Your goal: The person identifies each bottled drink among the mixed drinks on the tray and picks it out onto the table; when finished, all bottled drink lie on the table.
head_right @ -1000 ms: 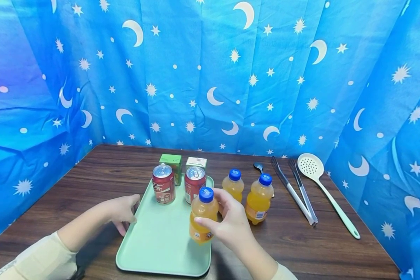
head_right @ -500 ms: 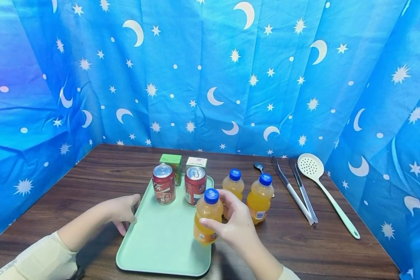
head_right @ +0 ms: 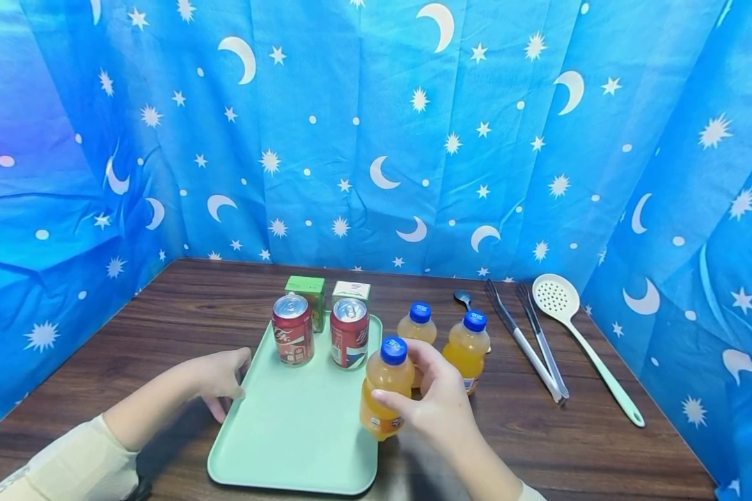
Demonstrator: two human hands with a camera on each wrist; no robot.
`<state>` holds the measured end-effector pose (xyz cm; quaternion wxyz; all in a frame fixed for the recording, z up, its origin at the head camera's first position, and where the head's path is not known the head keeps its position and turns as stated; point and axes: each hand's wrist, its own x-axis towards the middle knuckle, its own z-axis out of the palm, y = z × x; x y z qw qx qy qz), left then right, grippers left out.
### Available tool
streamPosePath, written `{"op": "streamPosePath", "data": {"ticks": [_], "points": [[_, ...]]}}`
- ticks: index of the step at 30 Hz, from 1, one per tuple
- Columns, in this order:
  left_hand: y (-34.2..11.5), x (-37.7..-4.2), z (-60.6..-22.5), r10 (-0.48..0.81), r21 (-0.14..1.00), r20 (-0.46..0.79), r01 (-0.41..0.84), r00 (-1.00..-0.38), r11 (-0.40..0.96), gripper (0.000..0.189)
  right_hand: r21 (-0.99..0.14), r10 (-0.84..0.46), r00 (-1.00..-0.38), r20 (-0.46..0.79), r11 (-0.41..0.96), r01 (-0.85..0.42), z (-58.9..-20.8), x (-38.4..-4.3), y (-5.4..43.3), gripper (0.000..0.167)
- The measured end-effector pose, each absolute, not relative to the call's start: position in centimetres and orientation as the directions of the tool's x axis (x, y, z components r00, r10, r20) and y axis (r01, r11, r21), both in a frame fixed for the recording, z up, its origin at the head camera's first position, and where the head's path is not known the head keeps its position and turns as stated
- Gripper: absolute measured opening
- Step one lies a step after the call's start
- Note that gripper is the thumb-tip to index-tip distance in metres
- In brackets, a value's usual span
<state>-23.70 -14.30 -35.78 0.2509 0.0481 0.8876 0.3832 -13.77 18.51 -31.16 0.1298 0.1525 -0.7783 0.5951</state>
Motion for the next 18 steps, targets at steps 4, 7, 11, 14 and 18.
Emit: {"op": "streamPosePath", "data": {"ticks": [4, 7, 11, 14, 18], "points": [[-14.3, -23.8, -35.8, 0.277, 0.701, -0.415, -0.11, -0.867, 0.705, 0.039, -0.888, -0.082, -0.917, 0.39, 0.232, -0.398, -31.3, -13.7, 18.9, 0.054], [-14.3, -23.8, -35.9, 0.278, 0.699, -0.42, -0.113, -0.864, 0.706, 0.04, -0.895, -0.068, -0.924, 0.376, 0.231, -0.381, -31.4, -13.7, 19.0, 0.054], [-14.4, -23.9, -36.0, 0.279, 0.697, -0.425, -0.115, -0.861, 0.707, 0.042, -0.9, -0.045, -0.931, 0.362, 0.242, -0.362, -31.5, -13.6, 19.3, 0.054], [-14.4, -23.9, -36.0, 0.275, 0.694, -0.423, -0.114, -0.863, 0.711, 0.041, -0.897, -0.034, -0.931, 0.365, 0.255, -0.361, -31.7, -13.6, 19.5, 0.054], [-14.4, -24.0, -36.1, 0.27, 0.695, -0.415, -0.111, -0.869, 0.711, 0.04, -0.89, -0.035, -0.923, 0.383, 0.255, -0.379, -31.9, -13.7, 19.8, 0.053]]}}
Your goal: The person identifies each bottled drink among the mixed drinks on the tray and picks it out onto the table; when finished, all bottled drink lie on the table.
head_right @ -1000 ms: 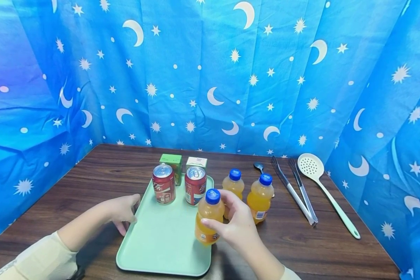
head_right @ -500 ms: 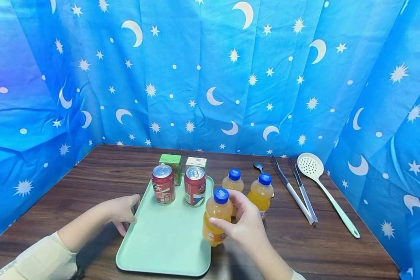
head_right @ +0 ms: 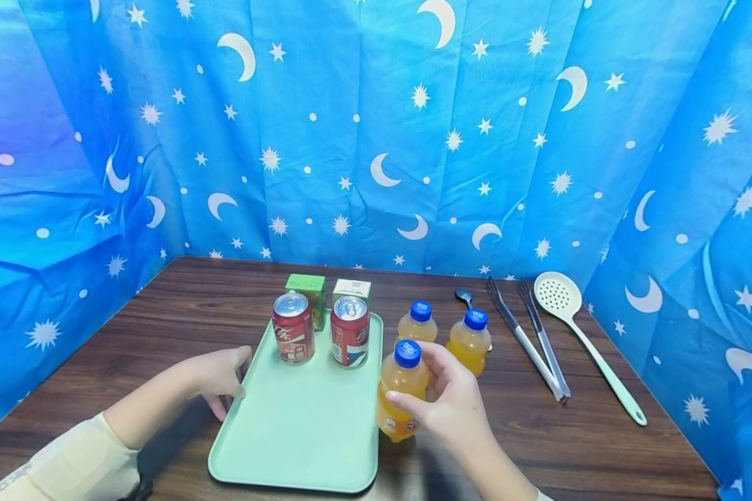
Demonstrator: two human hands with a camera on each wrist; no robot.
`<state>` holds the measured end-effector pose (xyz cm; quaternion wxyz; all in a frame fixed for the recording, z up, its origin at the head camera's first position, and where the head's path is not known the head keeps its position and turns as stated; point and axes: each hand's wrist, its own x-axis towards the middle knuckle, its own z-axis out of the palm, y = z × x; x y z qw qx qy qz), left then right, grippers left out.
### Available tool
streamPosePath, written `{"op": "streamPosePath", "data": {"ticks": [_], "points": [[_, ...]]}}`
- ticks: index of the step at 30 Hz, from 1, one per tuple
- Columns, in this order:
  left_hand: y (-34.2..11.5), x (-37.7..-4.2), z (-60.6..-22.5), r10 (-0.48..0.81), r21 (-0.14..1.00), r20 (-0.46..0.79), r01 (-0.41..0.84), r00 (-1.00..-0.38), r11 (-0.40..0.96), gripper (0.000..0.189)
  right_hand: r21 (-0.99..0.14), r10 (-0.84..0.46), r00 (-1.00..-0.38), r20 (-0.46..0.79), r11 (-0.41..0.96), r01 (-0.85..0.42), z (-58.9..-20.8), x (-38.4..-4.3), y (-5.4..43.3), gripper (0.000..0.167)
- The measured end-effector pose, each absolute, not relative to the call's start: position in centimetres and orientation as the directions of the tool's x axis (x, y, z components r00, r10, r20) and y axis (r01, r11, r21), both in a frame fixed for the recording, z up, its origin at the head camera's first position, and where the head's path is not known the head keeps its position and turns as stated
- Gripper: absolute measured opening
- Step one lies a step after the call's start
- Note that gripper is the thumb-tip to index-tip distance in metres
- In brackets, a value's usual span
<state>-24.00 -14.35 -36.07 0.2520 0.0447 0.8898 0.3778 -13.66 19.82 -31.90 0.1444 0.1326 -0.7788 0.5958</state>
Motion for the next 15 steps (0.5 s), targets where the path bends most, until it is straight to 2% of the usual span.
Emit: {"op": "streamPosePath", "data": {"ticks": [15], "points": [[-14.26, -23.79, -35.89, 0.269, 0.697, -0.409, -0.107, -0.872, 0.709, 0.039, -0.897, -0.012, -0.928, 0.373, 0.25, -0.364, -32.35, -13.73, 20.65, 0.054]]}}
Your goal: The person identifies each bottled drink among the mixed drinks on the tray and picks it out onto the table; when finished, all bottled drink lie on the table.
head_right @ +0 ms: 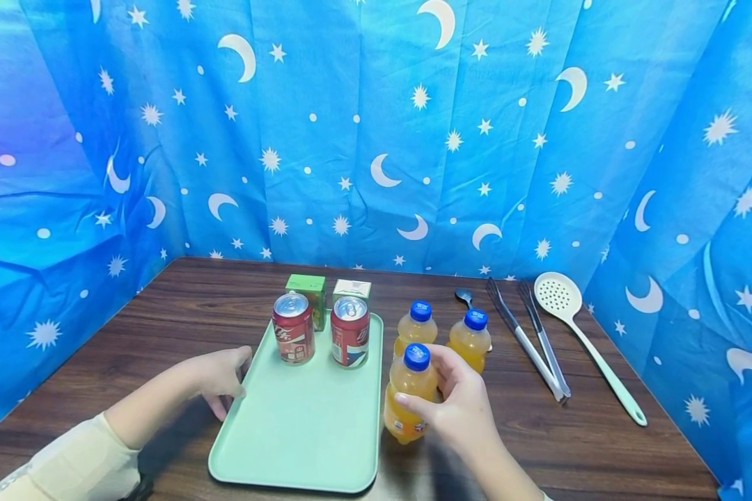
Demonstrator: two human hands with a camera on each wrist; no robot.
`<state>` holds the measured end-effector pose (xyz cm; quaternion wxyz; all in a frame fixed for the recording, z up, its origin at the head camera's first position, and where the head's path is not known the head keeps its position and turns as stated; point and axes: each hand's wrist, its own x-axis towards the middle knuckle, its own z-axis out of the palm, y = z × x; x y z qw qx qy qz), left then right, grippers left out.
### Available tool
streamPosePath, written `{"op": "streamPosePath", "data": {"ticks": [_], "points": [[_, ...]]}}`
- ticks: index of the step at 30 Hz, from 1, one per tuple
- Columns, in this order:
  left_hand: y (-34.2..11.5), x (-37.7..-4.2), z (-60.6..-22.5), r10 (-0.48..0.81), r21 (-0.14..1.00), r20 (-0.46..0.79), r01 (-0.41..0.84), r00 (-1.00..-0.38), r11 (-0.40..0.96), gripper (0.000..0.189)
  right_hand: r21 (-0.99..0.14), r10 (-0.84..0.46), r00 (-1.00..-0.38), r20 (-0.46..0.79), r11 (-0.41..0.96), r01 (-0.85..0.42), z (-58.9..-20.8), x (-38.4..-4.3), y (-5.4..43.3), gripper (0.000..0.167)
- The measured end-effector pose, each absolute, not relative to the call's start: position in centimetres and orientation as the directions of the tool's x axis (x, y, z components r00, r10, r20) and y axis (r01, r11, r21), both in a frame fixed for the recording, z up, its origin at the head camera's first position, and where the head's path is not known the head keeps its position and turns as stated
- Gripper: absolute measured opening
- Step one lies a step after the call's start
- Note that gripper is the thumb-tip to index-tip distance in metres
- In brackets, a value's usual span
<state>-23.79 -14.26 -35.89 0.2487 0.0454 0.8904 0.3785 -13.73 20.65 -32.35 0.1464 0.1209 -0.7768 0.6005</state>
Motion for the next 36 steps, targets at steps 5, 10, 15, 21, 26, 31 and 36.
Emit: {"op": "streamPosePath", "data": {"ticks": [5, 10, 15, 21, 26, 31, 36], "points": [[-14.23, -23.8, -35.91, 0.268, 0.694, -0.409, -0.107, -0.873, 0.712, 0.038, -0.895, -0.01, -0.926, 0.378, 0.253, -0.368, -32.64, -13.88, 20.98, 0.054], [-14.27, -23.84, -35.93, 0.27, 0.698, -0.41, -0.109, -0.872, 0.708, 0.038, -0.877, -0.021, -0.909, 0.417, 0.254, -0.408, -32.86, -14.02, 21.22, 0.053], [-14.28, -23.86, -35.9, 0.268, 0.699, -0.413, -0.114, -0.87, 0.706, 0.037, -0.876, -0.02, -0.908, 0.419, 0.255, -0.41, -33.04, -14.1, 21.34, 0.052], [-14.27, -23.81, -35.78, 0.276, 0.699, -0.423, -0.117, -0.863, 0.705, 0.038, -0.894, -0.009, -0.927, 0.374, 0.263, -0.363, -33.19, -14.12, 21.41, 0.053], [-14.32, -23.83, -35.79, 0.276, 0.698, -0.428, -0.12, -0.861, 0.706, 0.04, -0.899, -0.012, -0.932, 0.363, 0.259, -0.354, -33.27, -14.19, 21.47, 0.054], [-14.4, -23.95, -35.88, 0.274, 0.697, -0.43, -0.123, -0.86, 0.707, 0.041, -0.896, -0.009, -0.93, 0.369, 0.261, -0.358, -33.19, -14.29, 21.56, 0.054], [-14.42, -24.07, -35.93, 0.272, 0.694, -0.438, -0.13, -0.857, 0.708, 0.042, -0.898, -0.018, -0.929, 0.37, 0.251, -0.363, -33.16, -14.29, 21.66, 0.054]]}}
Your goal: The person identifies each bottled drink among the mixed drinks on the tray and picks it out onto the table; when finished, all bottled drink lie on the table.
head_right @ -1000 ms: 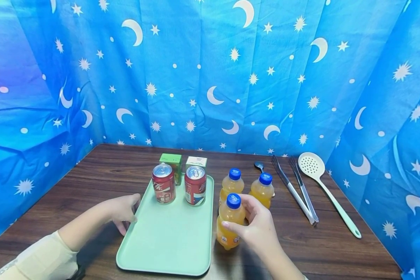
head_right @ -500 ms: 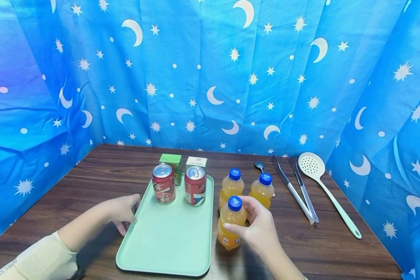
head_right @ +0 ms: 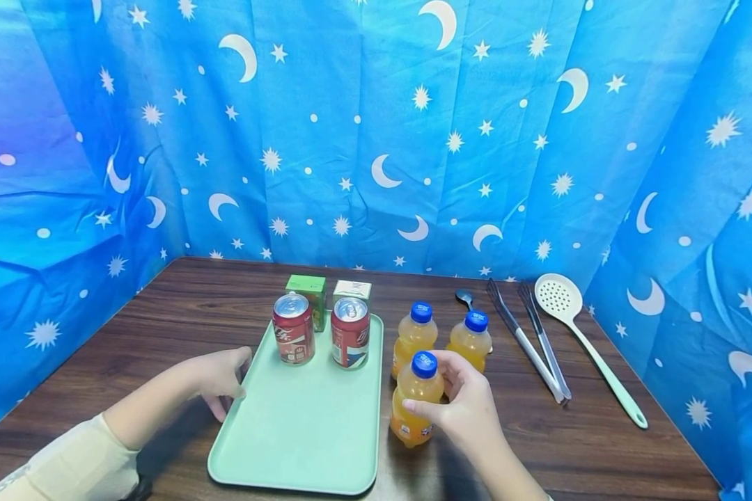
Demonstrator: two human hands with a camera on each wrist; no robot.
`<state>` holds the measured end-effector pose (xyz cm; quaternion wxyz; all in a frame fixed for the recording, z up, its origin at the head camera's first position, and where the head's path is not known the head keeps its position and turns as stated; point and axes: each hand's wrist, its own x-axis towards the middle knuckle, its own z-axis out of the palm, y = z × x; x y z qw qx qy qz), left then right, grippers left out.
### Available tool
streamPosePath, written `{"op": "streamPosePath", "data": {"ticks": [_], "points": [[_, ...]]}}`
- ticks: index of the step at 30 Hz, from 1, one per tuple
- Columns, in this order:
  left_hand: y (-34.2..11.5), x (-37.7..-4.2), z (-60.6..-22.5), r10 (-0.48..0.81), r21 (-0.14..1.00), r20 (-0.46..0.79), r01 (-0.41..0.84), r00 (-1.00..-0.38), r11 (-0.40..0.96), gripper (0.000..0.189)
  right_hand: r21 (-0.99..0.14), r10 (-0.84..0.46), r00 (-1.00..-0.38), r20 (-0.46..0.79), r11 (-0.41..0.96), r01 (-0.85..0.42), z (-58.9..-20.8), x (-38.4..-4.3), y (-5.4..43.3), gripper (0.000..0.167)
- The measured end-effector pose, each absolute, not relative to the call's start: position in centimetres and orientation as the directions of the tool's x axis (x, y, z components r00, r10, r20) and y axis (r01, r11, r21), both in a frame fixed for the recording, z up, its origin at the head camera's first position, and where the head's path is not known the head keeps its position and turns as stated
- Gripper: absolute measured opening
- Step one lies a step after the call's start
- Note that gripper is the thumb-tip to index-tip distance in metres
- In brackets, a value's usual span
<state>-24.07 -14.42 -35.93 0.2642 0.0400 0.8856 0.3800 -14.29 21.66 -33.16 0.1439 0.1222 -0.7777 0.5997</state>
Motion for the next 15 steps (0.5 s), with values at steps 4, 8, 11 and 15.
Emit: {"op": "streamPosePath", "data": {"ticks": [4, 8, 11, 15], "points": [[-14.39, -24.03, -35.93, 0.269, 0.691, -0.444, -0.136, -0.855, 0.71, 0.042, -0.9, -0.035, -0.925, 0.379, 0.218, -0.378, -33.16, -14.29, 21.78, 0.053], [-14.43, -24.02, -35.94, 0.272, 0.694, -0.439, -0.131, -0.856, 0.708, 0.041, -0.904, -0.049, -0.929, 0.367, 0.214, -0.369, -33.12, -14.34, 21.84, 0.053], [-14.48, -24.04, -35.94, 0.276, 0.697, -0.435, -0.127, -0.857, 0.705, 0.04, -0.914, -0.05, -0.945, 0.323, 0.244, -0.326, -33.02, -14.39, 21.82, 0.053], [-14.46, -24.02, -35.91, 0.278, 0.698, -0.432, -0.123, -0.858, 0.705, 0.039, -0.917, -0.044, -0.961, 0.272, 0.292, -0.273, -32.86, -14.42, 21.85, 0.053]]}}
